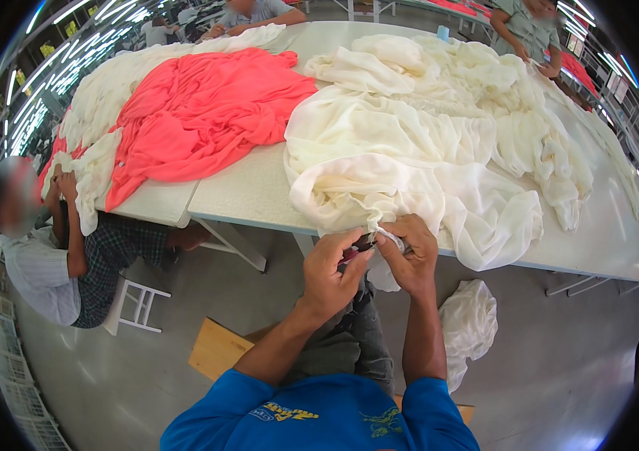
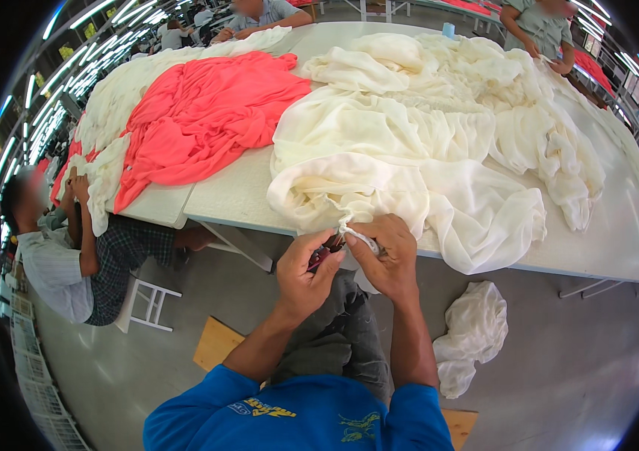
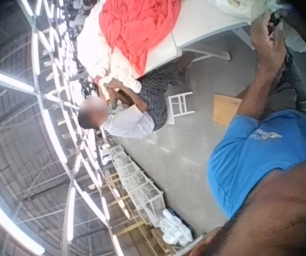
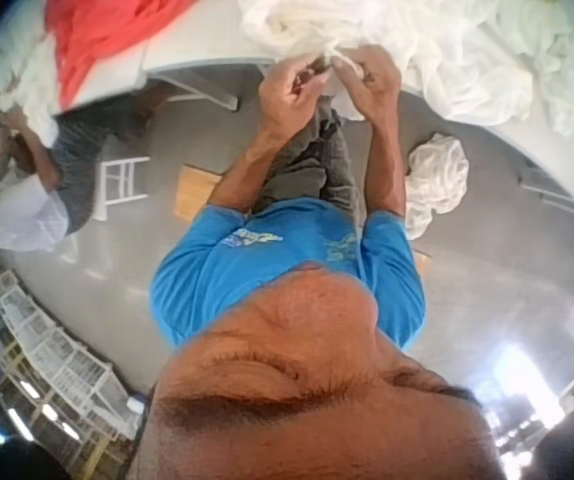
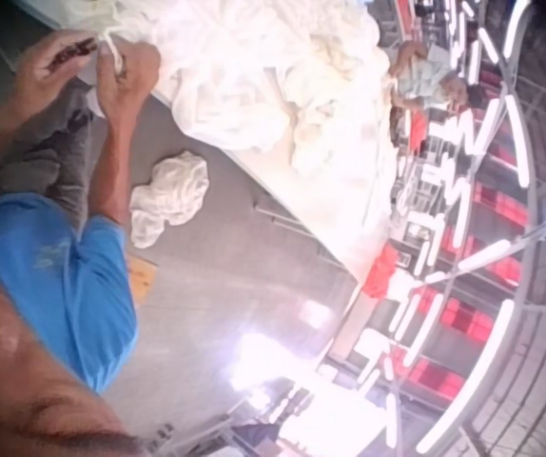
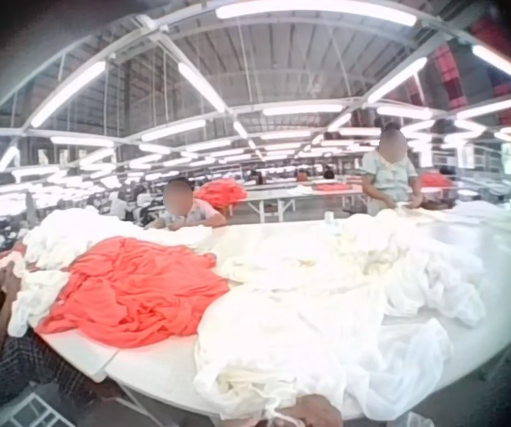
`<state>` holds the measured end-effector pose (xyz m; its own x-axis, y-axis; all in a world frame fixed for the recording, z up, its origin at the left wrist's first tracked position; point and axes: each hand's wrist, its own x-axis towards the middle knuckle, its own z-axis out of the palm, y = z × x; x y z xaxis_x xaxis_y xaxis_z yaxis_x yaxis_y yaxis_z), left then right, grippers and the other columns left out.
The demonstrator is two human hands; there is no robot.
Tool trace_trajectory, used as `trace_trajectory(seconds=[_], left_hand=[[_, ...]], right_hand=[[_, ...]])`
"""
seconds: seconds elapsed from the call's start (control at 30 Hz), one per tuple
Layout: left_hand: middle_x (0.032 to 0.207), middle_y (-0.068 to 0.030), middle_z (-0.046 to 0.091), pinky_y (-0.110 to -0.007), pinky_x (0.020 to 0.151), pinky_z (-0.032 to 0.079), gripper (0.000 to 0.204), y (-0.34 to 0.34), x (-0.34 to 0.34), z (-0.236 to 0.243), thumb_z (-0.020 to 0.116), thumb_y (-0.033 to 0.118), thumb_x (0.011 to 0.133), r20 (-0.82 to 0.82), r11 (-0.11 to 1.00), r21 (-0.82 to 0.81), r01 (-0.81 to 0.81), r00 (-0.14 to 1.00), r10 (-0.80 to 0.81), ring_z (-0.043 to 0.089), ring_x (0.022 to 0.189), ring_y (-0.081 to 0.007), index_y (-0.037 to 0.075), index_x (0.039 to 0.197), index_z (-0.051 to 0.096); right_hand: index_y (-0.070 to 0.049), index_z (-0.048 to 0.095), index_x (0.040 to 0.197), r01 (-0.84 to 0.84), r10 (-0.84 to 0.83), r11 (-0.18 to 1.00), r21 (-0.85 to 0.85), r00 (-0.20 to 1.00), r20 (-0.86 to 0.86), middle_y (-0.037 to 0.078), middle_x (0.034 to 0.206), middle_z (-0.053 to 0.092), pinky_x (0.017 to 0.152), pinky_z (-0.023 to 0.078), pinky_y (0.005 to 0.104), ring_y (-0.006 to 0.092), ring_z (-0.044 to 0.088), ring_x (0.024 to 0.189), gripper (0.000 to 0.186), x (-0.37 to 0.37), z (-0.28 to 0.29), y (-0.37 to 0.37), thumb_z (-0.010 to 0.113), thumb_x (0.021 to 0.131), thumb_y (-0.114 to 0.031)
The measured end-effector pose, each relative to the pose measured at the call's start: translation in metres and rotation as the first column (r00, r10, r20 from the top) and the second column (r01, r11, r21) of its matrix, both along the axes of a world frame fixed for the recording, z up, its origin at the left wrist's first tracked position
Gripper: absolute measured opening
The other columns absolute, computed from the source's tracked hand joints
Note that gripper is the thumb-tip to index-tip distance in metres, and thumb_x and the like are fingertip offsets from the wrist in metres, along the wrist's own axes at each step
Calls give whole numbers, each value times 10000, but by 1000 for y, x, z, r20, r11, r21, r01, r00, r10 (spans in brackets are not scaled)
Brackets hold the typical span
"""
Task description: The person uses shears to trim loose threads and edges from white fabric pieces on a table. They repeatedly pick up fabric, snip small sections, and place the pieces back on the table.
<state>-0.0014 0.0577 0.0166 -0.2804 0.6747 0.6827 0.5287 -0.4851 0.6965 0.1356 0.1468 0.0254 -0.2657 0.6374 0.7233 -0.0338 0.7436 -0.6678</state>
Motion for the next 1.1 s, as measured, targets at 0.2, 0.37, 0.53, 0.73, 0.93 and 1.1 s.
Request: trace_trajectory(seconds=[0.2,0.37,0.53,0.73,0.93,1.1], left_hand=[[978,-132,704,-283,694,551,341,4,2,2,774,38,854,-75,998,59,-29,997,33,675,794,-170,-9,1170,657],[982,-135,711,-282,696,550,350,6,3,2,771,36,856,-82,997,66,-31,996,36,675,791,-172,-11,1184,658],[990,-139,712,-278,711,547,349,5,3,2,764,38,864,-84,999,45,-31,996,35,676,800,-170,-12,1193,657],[1004,-146,715,-279,736,548,333,5,3,0,750,36,880,-67,999,36,-23,997,25,682,830,-166,-20,1195,655],[1028,-152,717,-282,779,547,309,4,3,0,729,25,895,-42,1000,19,-14,999,14,687,873,-171,-32,1189,654],[1036,-152,716,-285,789,547,292,3,2,-4,720,19,900,-41,1000,8,-9,999,9,688,897,-169,-35,1181,658]], right_hand=[[-67,750,962,-10,10,1000,22,999,38,56,739,625,656,413,343,229,558,688,179,2,0,2,770,785,-52],[-72,751,967,-10,9,1000,30,999,35,55,725,600,649,406,348,230,544,687,190,3,-1,2,766,779,-50],[-77,751,962,-5,4,999,36,999,43,55,714,582,641,401,354,236,533,684,188,3,0,2,769,776,-55],[-80,752,952,-9,7,998,57,999,40,56,709,578,636,402,354,239,531,680,179,3,-1,3,779,775,-69],[-80,753,949,-4,1,998,58,999,50,53,706,583,637,404,353,237,535,679,175,3,-1,2,782,776,-76],[-28,732,943,-21,17,999,46,995,96,54,788,620,682,432,325,211,547,762,176,6,0,2,776,774,-8]])
